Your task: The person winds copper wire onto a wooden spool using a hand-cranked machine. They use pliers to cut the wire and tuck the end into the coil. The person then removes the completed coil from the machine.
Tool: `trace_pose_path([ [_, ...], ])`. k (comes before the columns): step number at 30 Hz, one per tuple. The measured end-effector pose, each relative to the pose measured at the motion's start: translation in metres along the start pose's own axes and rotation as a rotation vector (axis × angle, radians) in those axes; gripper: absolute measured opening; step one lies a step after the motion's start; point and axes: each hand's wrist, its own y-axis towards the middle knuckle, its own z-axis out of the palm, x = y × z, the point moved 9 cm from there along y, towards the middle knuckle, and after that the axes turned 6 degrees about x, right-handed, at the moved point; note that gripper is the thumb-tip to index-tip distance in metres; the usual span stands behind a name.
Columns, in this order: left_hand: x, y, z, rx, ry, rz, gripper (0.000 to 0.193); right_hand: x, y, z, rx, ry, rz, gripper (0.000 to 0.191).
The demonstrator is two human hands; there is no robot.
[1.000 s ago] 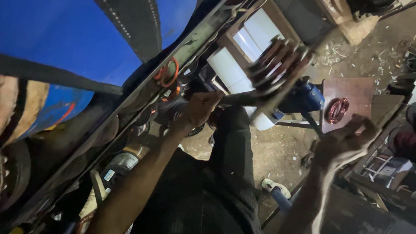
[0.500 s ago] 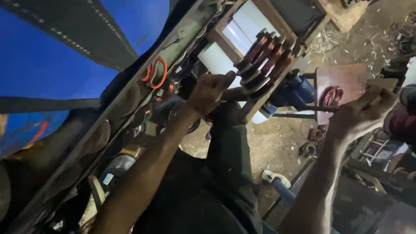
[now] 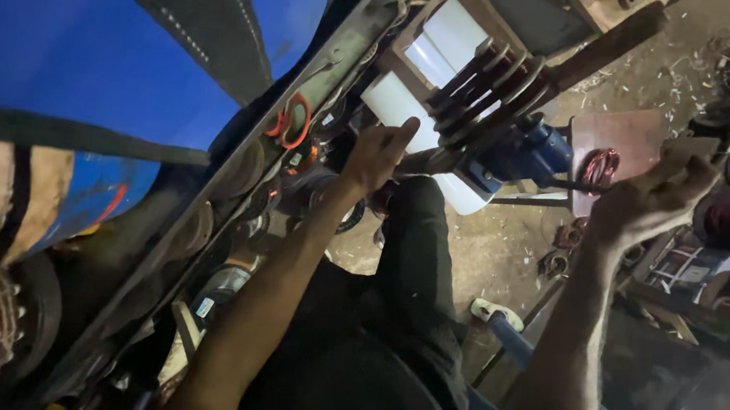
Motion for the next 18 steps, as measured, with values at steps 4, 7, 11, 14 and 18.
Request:
trace_pose_path([
  [4,0.010,0.004,0.003,0.002,-0.019,-0.024,0.075,0.001,-0.001,0.000,-0.003,-0.057,-0.093,0.021],
  [7,0.014,0.007,0.005,-0.005,-0.048,-0.025,0.073,0.000,0.001,0.003,0.025,-0.001,-0.109,0.022],
  [11,0.010,0.013,0.005,0.002,-0.122,-0.002,0.058,-0.011,0.004,0.007,0.049,-0.044,0.050,0.024],
  [14,0.002,0.018,-0.001,-0.010,-0.256,0.046,0.030,-0.012,0.004,0.009,0.058,-0.057,0.066,0.023],
  [18,-0.021,0.021,-0.006,0.052,-0.196,0.239,0.044,-0.002,0.001,0.006,-0.006,-0.163,-0.118,0.021],
])
